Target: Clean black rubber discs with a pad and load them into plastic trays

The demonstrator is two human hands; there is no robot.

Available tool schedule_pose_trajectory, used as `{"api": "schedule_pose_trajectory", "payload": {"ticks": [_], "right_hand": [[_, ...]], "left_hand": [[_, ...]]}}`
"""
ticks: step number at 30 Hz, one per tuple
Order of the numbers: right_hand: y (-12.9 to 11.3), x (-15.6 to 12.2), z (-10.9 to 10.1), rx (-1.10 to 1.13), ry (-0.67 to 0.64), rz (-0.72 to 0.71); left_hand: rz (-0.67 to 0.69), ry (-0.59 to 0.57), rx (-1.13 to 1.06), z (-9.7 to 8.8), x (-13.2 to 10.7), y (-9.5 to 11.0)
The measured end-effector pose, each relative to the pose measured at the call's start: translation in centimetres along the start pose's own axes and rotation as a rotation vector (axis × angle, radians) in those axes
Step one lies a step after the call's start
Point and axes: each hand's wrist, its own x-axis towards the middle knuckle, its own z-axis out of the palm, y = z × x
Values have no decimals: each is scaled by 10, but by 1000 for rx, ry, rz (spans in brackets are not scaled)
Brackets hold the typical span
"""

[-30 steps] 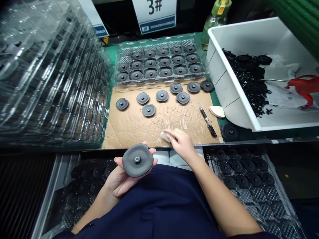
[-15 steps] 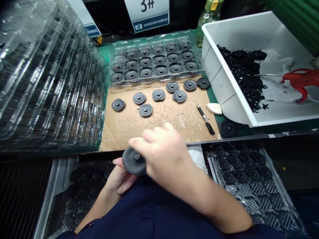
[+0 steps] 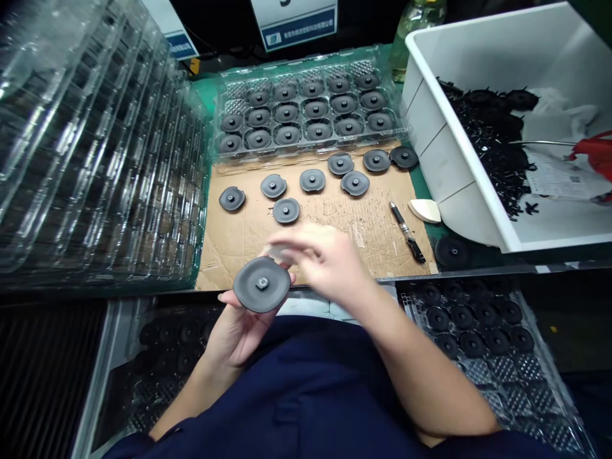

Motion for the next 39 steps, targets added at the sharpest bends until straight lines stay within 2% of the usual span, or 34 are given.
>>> {"api": "schedule_pose_trajectory", "payload": {"ticks": [2, 3, 5, 7, 9, 12, 13, 15, 17, 19, 20, 22, 24, 25, 27, 29, 31, 32, 34, 36, 37, 39], "right_hand": [[33, -10, 5, -36, 48, 215], [49, -18, 9, -60, 58, 259], [71, -31, 18, -92, 51, 279], [77, -38, 23, -100, 37, 285], [63, -34, 21, -105, 67, 308], [19, -13, 13, -78, 176, 282], [3, -7, 10, -56, 232, 213], [-23, 3, 9, -42, 222, -4], [-35, 7, 10, -3, 87, -100], [-35, 9, 10, 31, -79, -54], [-33, 11, 11, 26, -107, -24], [-29, 14, 12, -29, 0, -31], [-27, 13, 12, -28, 121, -99], [-27, 11, 10, 12, 115, -133], [-27, 3, 2, 82, -4, -146], [-26, -5, -9, 42, -92, -59], [-24, -8, -18, -116, -64, 34], [-22, -6, -21, -206, -25, 38], [-17, 2, -22, -306, 34, -104], [-11, 12, -20, -223, -20, -313], [-8, 16, -18, -153, -71, -360], [-6, 20, -15, -108, -123, -293]], "left_hand": [[50, 22, -57, -1, 2, 4], [61, 32, -86, -2, 3, 5], [51, 43, -125, -2, 5, 9], [36, 57, -135, -1, 8, 10], [31, 79, -117, 1, 10, 10], [51, 97, -60, 4, 15, 8], [51, 92, -39, 5, 16, 7], [33, 82, 4, 5, 19, 5], [20, 83, 42, 3, 20, 5], [24, 97, 64, 3, 21, 5], [21, 100, 68, 4, 22, 5], [-10, 86, 67, 9, 22, 7], [-15, 45, 49, 14, 22, 10], [-10, 18, 37, 16, 22, 12], [-4, -26, 13, 15, 22, 15], [-30, -45, 2, 11, 22, 16], [-60, -39, -5, 8, 23, 15], [-72, -33, -8, 8, 23, 14], [-97, -27, -7, 9, 23, 14], [-117, -39, 7, 12, 23, 15], [-127, -56, 15, 13, 22, 15], [-146, -90, 23, 13, 22, 16]]}}
